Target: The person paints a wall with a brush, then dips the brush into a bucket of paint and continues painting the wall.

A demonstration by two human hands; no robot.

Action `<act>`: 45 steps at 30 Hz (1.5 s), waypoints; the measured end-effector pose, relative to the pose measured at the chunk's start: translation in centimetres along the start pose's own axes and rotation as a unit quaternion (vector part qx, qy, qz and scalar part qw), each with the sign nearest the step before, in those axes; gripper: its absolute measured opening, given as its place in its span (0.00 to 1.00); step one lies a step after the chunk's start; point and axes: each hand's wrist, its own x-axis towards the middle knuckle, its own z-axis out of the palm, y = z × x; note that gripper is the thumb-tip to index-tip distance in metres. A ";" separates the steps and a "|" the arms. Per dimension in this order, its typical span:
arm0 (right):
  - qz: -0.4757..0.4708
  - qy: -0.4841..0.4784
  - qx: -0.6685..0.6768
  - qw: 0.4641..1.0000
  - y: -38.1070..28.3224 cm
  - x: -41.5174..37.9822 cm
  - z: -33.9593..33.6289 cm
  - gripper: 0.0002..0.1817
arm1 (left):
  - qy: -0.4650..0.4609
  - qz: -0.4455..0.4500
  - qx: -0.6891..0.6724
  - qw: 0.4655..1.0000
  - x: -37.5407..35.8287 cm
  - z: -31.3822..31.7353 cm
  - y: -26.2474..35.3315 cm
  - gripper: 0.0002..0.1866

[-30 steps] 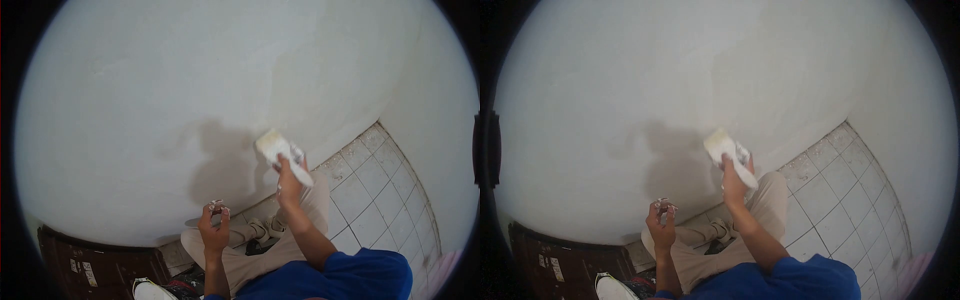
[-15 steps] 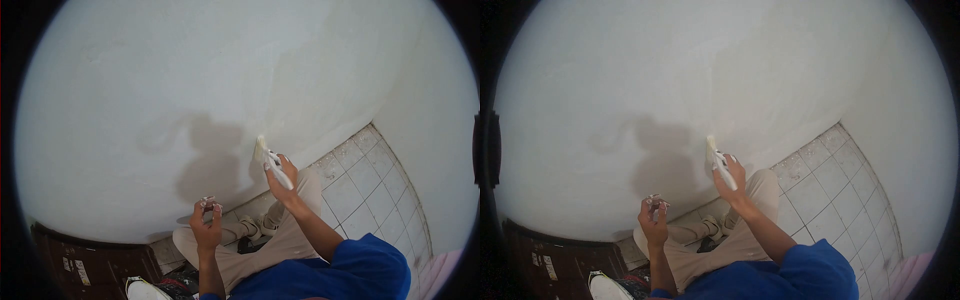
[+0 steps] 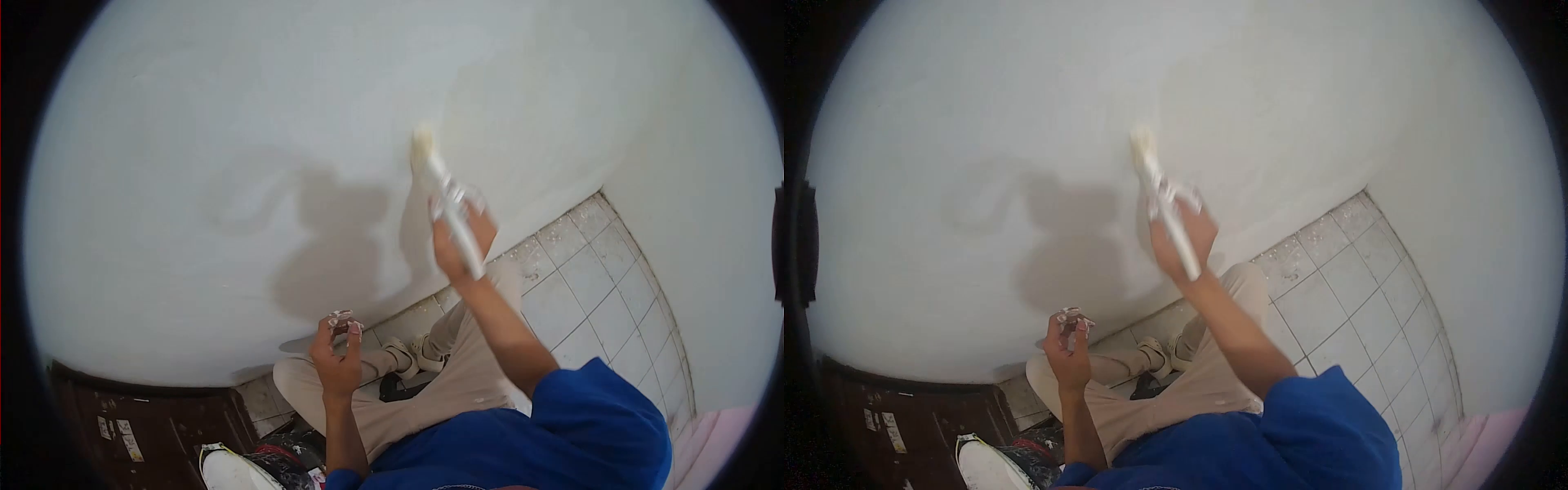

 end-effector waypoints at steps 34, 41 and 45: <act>-0.048 -0.059 0.114 0.991 -6.0 8.7 -3.2 0.05 | -0.016 0.015 -0.003 1.000 0.4 0.0 0.4 0.06; 0.017 -0.040 0.077 0.996 -2.3 -1.3 0.9 0.13 | -0.021 0.005 0.006 1.000 0.0 -0.5 0.5 0.06; 0.176 -0.192 0.081 0.962 -1.0 -10.4 -1.0 0.11 | 0.003 -0.002 -0.005 1.000 0.1 -1.1 1.2 0.06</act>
